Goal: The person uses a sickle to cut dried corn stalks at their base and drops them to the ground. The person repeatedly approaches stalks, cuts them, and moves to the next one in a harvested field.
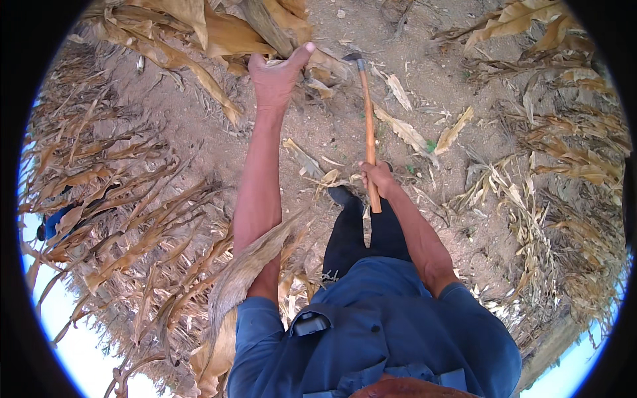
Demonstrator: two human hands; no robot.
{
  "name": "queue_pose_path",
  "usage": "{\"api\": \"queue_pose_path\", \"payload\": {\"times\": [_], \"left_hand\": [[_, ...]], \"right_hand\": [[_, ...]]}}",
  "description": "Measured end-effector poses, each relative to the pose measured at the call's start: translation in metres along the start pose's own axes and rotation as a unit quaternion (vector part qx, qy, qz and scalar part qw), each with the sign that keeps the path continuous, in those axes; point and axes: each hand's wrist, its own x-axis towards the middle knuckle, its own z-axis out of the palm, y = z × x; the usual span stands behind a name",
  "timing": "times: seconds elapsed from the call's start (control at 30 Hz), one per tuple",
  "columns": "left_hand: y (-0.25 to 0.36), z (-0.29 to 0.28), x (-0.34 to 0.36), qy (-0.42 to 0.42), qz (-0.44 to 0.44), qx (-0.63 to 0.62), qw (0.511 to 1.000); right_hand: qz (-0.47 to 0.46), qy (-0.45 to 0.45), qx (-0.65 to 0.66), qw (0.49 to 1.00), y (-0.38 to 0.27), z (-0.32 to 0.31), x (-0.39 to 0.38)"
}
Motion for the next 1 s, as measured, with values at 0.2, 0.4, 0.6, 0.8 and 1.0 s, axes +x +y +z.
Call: {"api": "queue_pose_path", "payload": {"times": [0.2, 0.4, 0.6, 0.8, 1.0], "left_hand": [[-0.039, -0.016, -0.009, 0.149, 0.084, -0.043, 0.984], [-0.050, -0.054, -0.081, 0.103, -0.042, -0.088, 0.990], [-0.041, -0.084, -0.127, 0.102, -0.028, -0.045, 0.993], [0.057, -0.126, -0.124, 0.011, 0.037, -0.166, 0.985], [0.110, 0.020, -0.103, -0.087, 0.004, -0.270, 0.959]], "right_hand": [[0.073, -0.019, -0.078, 0.994, 0.050, 0.007, 0.079], [0.130, -0.018, -0.207, 0.969, 0.069, -0.009, 0.162], [0.152, -0.018, -0.011, 0.988, 0.083, 0.003, 0.127], [0.235, -0.062, 0.063, 0.968, 0.133, -0.079, -0.070], [0.158, -0.110, 0.493, 0.849, 0.080, -0.112, -0.071]]}}
